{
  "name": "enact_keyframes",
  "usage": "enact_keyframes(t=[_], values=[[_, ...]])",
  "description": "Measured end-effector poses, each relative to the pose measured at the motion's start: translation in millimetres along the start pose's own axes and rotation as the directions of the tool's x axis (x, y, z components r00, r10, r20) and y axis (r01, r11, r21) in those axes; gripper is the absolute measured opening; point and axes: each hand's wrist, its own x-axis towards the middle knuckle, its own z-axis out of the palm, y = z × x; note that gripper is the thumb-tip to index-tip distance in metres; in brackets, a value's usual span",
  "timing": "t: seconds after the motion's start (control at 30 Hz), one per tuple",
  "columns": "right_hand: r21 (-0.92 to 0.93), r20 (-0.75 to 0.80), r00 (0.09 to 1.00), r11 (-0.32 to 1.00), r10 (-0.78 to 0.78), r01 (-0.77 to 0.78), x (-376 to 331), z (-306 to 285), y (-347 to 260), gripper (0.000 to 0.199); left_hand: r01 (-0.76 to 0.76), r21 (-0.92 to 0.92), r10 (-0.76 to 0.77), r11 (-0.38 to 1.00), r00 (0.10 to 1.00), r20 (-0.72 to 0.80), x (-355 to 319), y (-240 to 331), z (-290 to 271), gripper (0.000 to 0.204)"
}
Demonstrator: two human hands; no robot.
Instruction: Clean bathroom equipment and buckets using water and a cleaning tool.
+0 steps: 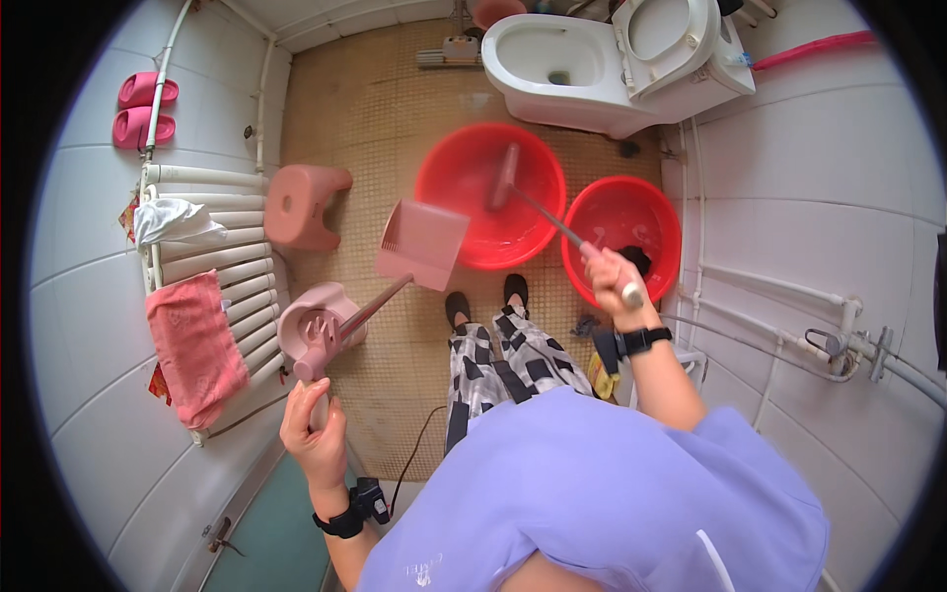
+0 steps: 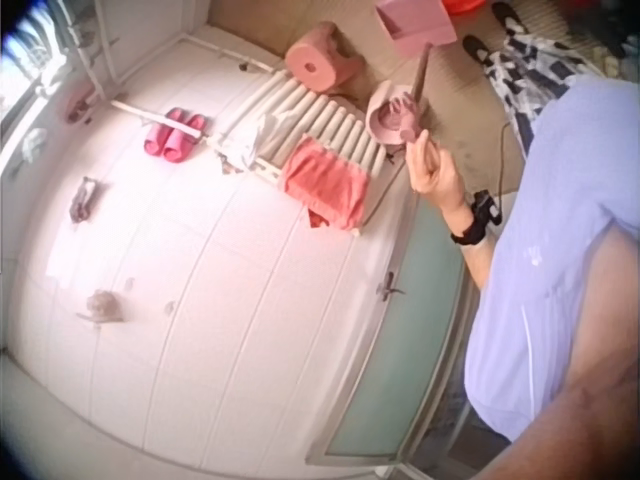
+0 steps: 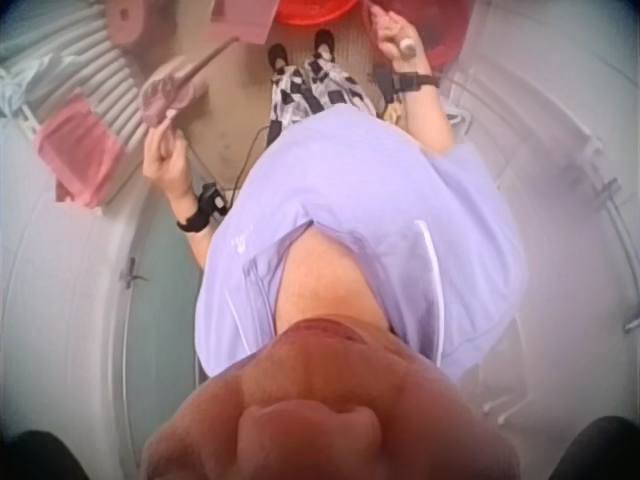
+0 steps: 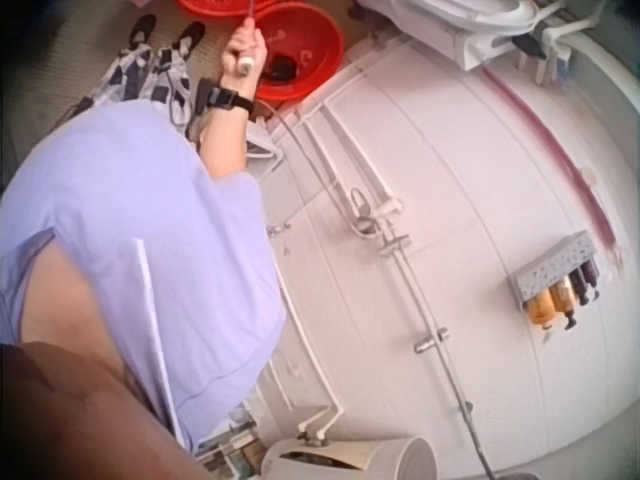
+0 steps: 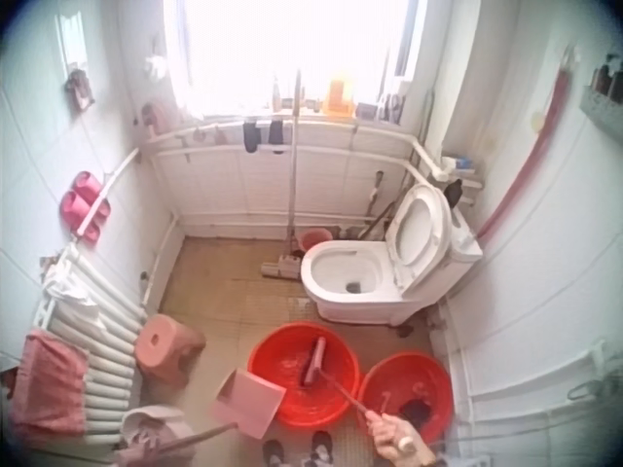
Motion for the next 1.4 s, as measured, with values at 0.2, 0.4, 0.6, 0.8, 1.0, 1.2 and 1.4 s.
enact_keyframes(t=[0.2,0.4,0.6,0.8,1.0,1.2,1.4], values=[[-0.597,-0.427,0.898,0.780,-0.110,-0.189,-112,12,24,0.036,-0.081,-0.049,0.085,0.996,0.993,0.081,11,6,12,0.028],[-0.918,-0.163,0.890,-0.265,-0.425,-0.294,-82,-66,6,0.023,-0.145,-0.022,0.146,0.989,0.978,0.149,32,13,22,0.030],[-0.932,-0.330,0.850,-0.001,-0.412,-0.362,20,-95,18,0.024,-0.216,0.028,0.209,0.976,0.965,0.158,36,18,29,0.031],[-0.887,-0.356,0.851,0.427,-0.386,-0.177,94,-55,35,0.020,-0.248,0.041,0.235,0.968,0.951,0.198,40,32,40,0.030],[-0.410,-0.155,0.988,0.908,0.023,-0.085,-9,-10,-18,0.015,-0.332,-0.017,0.326,0.943,0.915,0.239,49,41,53,0.033],[-0.294,-0.099,0.993,0.955,-0.060,0.028,-159,-11,-3,0.043,-0.415,-0.051,0.408,0.908,0.852,0.327,80,51,99,0.031],[-0.271,-0.114,0.989,0.961,-0.095,0.061,-211,-36,17,0.043,-0.405,0.042,0.355,0.913,0.842,0.407,130,43,160,0.050]])
